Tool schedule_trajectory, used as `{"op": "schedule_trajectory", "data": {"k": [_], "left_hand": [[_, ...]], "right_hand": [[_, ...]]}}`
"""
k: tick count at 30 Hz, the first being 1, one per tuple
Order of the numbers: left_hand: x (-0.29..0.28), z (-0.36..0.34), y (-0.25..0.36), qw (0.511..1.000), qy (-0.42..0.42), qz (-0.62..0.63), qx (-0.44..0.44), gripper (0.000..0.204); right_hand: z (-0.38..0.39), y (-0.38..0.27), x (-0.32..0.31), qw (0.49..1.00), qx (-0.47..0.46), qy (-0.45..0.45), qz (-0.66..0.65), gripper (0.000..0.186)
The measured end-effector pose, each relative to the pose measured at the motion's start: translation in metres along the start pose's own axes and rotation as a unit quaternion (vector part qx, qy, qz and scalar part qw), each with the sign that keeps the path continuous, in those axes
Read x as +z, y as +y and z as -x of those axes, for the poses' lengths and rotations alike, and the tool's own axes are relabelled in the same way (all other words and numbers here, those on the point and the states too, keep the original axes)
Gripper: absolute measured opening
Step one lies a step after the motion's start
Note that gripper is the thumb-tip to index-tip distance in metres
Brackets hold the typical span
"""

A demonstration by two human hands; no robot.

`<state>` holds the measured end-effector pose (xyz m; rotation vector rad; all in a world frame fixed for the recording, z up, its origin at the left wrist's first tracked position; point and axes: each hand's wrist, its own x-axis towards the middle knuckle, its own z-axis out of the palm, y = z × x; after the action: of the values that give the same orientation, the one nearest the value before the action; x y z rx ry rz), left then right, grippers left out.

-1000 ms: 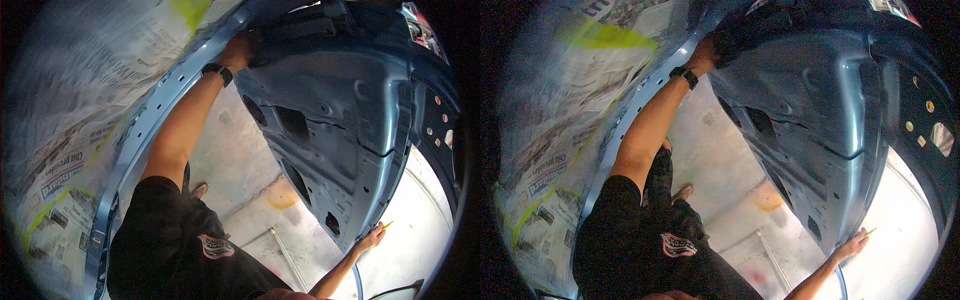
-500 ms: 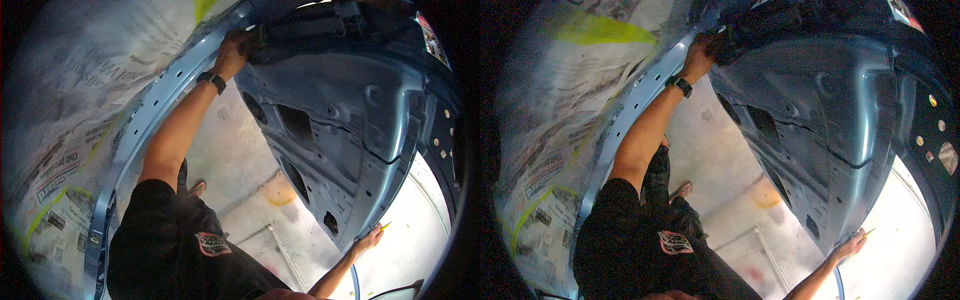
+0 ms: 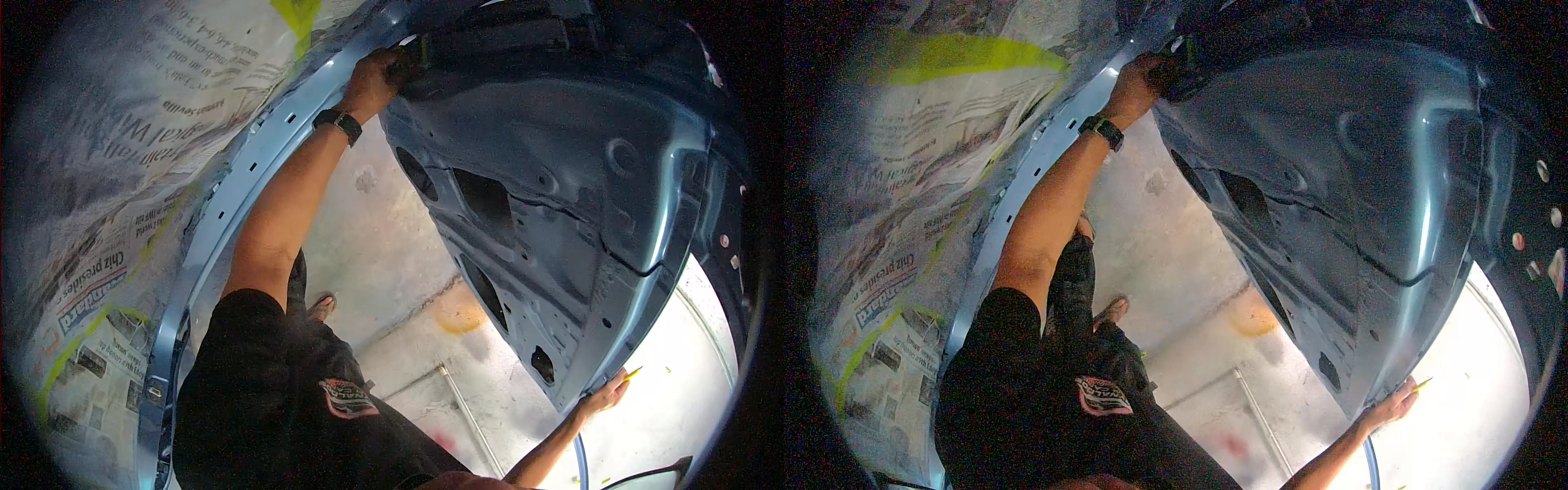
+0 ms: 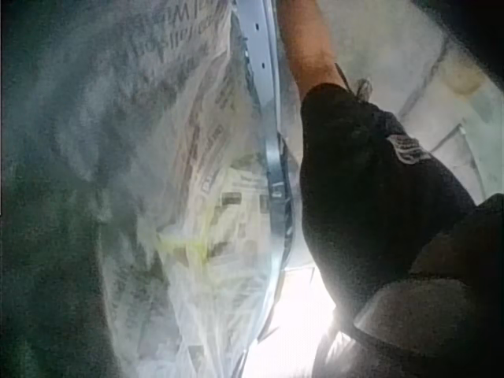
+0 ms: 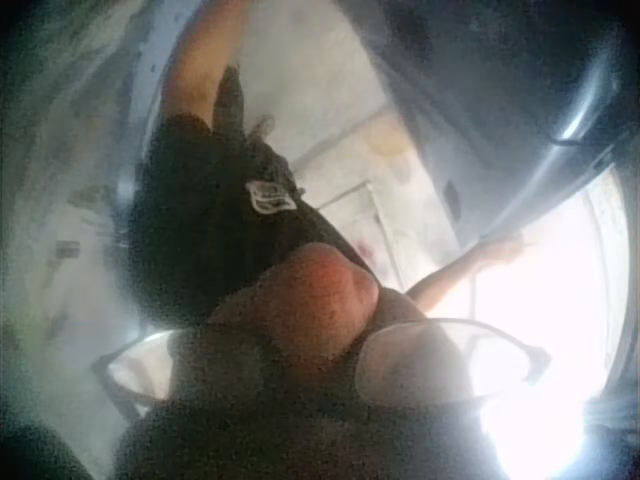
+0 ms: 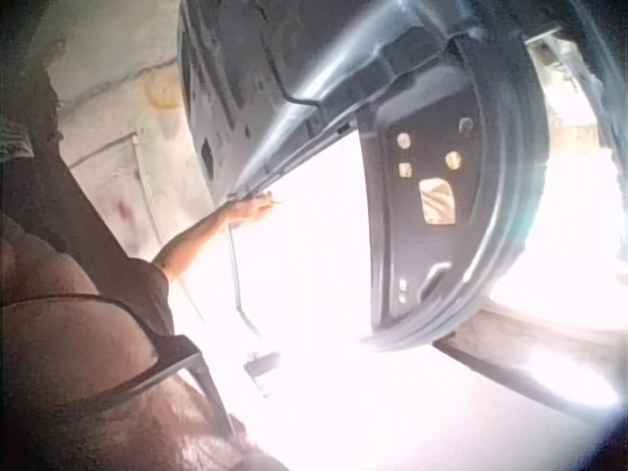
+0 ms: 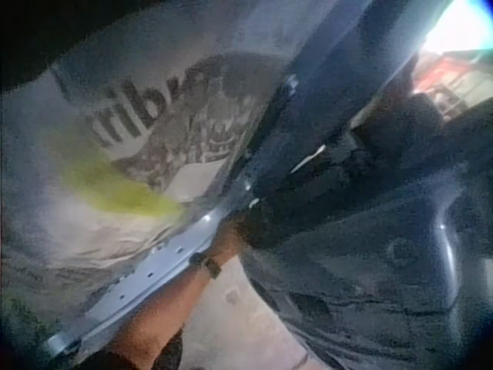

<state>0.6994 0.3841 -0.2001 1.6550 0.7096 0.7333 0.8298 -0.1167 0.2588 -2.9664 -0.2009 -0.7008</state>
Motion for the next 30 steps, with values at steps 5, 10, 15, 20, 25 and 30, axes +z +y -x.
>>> {"op": "schedule_trajectory", "data": {"k": [5,10,15,20,25,30], "left_hand": [[0.01,0.002,-0.024,0.999,0.014,0.035,-0.013,0.022],[0.006,0.0,-0.021,1.0,-0.006,0.029,-0.006,0.022],[0.004,-0.004,-0.023,0.999,0.013,-0.027,0.041,0.02],[0.004,-0.014,-0.025,0.993,-0.02,-0.038,0.107,0.019],[0.008,-0.022,-0.04,0.984,-0.04,-0.056,0.166,0.025],[0.01,-0.021,-0.041,0.984,-0.058,-0.053,0.159,0.027]], "right_hand": [[-0.003,0.009,-0.003,1.0,0.022,-0.016,0.0,0.04],[0.001,0.005,-0.002,1.0,0.003,0.003,0.001,0.043],[-0.005,0.021,-0.006,0.999,0.012,-0.013,0.035,0.044],[-0.008,0.027,-0.008,0.999,0.032,-0.02,0.026,0.045],[-0.002,0.012,-0.001,1.0,-0.012,-0.002,0.004,0.041],[-0.005,0.022,-0.008,0.999,-0.002,-0.006,0.053,0.044]]}}
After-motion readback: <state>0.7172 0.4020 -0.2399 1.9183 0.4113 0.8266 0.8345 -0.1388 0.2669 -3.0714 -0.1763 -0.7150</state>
